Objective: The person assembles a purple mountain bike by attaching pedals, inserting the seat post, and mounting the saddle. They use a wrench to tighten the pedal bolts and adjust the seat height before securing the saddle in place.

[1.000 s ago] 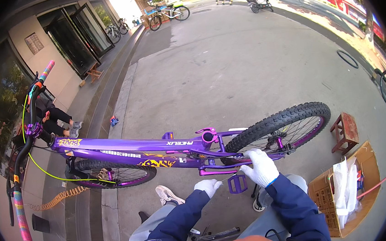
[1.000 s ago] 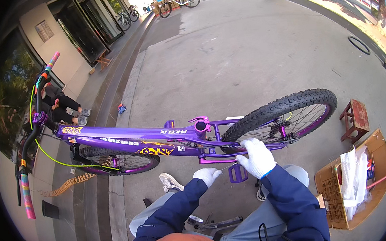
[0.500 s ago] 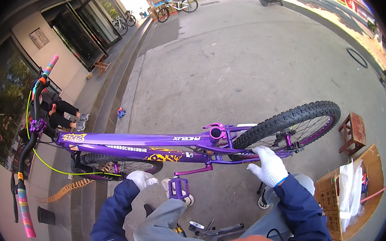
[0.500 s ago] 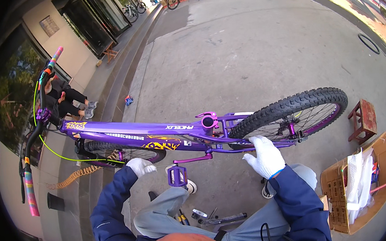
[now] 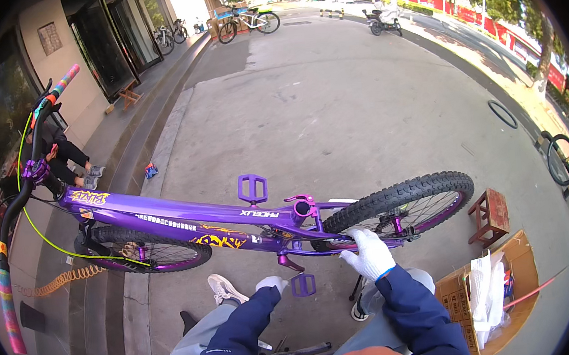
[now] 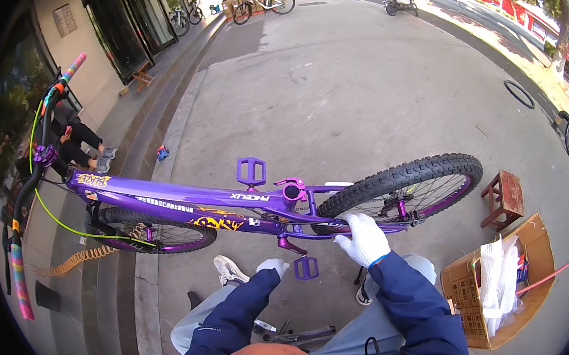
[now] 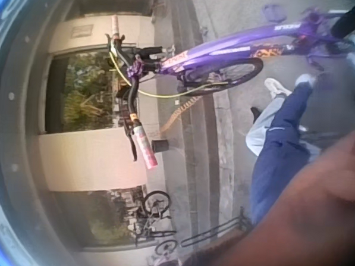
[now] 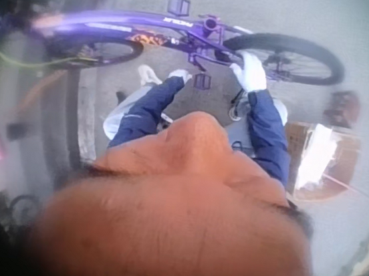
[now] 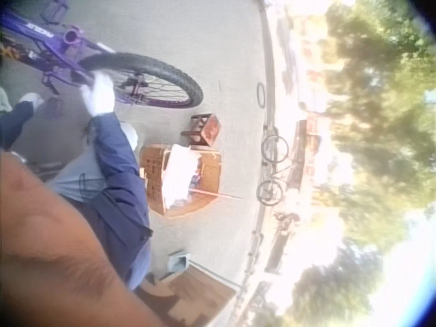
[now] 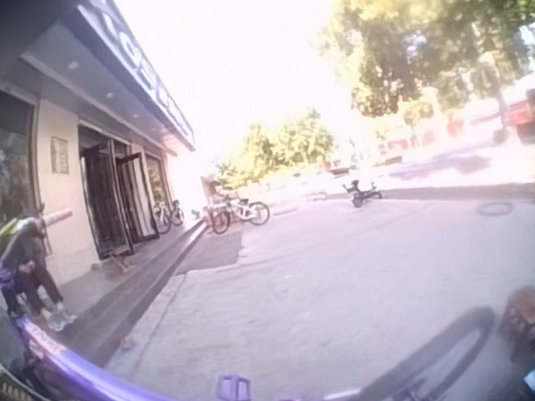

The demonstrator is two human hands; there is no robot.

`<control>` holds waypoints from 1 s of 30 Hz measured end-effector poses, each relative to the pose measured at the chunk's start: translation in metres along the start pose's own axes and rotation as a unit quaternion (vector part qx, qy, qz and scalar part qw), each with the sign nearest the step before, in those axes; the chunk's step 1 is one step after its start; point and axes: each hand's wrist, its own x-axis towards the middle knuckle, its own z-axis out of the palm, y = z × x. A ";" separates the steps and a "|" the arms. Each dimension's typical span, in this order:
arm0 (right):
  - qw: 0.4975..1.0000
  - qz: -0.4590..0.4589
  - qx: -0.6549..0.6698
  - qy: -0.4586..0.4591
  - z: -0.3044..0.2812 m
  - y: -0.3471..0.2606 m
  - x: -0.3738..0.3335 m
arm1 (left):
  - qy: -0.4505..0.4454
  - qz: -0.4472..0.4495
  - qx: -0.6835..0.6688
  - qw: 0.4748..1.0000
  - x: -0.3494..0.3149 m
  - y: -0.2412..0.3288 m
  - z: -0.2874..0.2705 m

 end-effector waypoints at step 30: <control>1.000 -0.021 -0.018 -0.010 0.000 0.003 -0.005 | 0.023 -0.046 0.160 0.986 -0.093 -0.153 -0.151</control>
